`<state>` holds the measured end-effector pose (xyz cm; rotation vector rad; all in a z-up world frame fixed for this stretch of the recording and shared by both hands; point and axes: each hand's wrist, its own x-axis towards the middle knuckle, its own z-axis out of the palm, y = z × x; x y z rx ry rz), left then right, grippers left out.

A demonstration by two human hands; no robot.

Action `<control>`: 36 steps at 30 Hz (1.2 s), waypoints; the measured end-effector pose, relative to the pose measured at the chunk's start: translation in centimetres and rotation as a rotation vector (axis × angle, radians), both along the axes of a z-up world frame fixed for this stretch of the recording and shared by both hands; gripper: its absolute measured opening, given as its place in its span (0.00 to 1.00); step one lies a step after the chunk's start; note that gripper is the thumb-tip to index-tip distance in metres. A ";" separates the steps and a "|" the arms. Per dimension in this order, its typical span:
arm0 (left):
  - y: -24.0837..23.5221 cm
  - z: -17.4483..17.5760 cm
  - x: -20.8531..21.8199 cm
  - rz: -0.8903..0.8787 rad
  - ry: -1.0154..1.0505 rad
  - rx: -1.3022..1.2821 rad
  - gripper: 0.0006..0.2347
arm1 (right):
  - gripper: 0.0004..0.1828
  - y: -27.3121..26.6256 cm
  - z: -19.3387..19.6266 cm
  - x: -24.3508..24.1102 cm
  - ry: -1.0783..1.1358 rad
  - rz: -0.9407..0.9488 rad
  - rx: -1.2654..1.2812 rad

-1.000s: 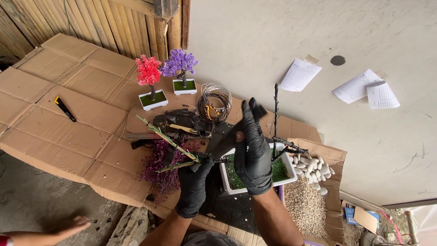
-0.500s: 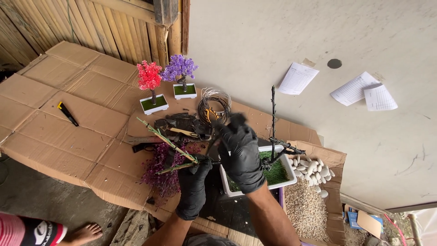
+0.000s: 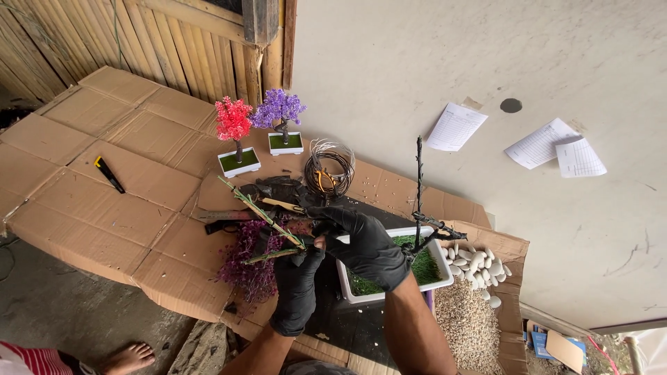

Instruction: The person is winding thin wire around branches to shape them for a decorative floral arrangement.

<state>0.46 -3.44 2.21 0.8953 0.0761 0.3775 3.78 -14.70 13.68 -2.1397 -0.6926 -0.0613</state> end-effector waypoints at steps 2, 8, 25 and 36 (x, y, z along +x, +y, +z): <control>0.0 0.5 -0.2 0.020 0.059 0.011 0.17 | 0.17 0.2 -1.2 0.8 0.165 -0.070 0.066; 0.0 -3.9 0.0 -0.003 0.124 0.053 0.10 | 0.24 1.6 -1.5 2.5 0.325 0.142 0.333; 0.9 -8.6 0.2 0.084 -0.177 0.351 0.17 | 0.34 1.1 -6.9 6.3 0.479 0.067 0.214; 3.0 -3.1 0.0 0.224 -0.226 0.791 0.11 | 0.16 1.4 -5.8 5.7 0.422 0.105 0.183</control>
